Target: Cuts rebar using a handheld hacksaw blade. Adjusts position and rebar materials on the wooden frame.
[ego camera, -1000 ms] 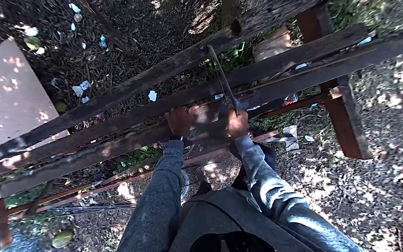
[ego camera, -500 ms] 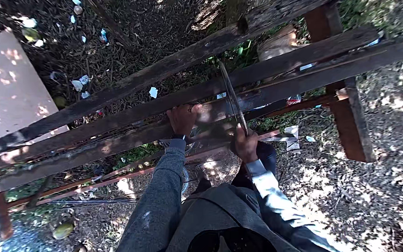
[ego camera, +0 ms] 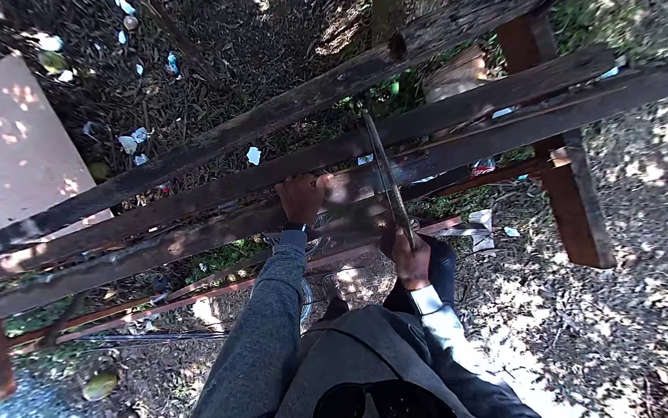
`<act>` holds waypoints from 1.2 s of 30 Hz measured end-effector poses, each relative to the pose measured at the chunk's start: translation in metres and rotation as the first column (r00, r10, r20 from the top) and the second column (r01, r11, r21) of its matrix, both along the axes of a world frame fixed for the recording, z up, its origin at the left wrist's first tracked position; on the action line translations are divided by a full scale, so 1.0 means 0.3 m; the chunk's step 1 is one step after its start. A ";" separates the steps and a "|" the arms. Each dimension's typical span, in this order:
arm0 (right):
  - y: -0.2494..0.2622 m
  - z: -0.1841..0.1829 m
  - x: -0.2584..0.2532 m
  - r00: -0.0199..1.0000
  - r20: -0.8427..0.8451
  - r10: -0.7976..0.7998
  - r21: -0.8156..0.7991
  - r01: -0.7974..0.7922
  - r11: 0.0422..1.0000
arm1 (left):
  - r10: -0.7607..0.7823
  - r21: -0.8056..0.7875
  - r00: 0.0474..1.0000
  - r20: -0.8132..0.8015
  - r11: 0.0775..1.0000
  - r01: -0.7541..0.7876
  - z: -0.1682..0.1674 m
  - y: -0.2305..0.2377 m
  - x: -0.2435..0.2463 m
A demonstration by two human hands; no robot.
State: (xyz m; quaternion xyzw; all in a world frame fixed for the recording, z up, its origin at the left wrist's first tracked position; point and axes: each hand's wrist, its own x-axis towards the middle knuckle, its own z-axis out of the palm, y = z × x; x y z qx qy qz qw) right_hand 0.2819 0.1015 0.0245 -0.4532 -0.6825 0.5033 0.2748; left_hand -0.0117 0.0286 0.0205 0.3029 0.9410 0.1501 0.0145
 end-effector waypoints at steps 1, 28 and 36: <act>-0.041 0.011 0.055 0.999 -0.043 -0.002 0.001 0.002 1.000 | -0.001 -0.005 1.000 0.000 1.000 0.001 0.000 0.000 -0.001; 0.217 0.098 -0.357 0.958 0.284 0.040 -0.051 -0.027 0.998 | 0.010 -0.004 1.000 0.006 1.000 -0.010 -0.006 0.007 -0.004; -0.050 0.021 0.074 0.998 -0.055 0.000 0.000 0.000 1.000 | -0.081 0.021 0.996 0.027 0.997 0.081 0.042 -0.037 0.035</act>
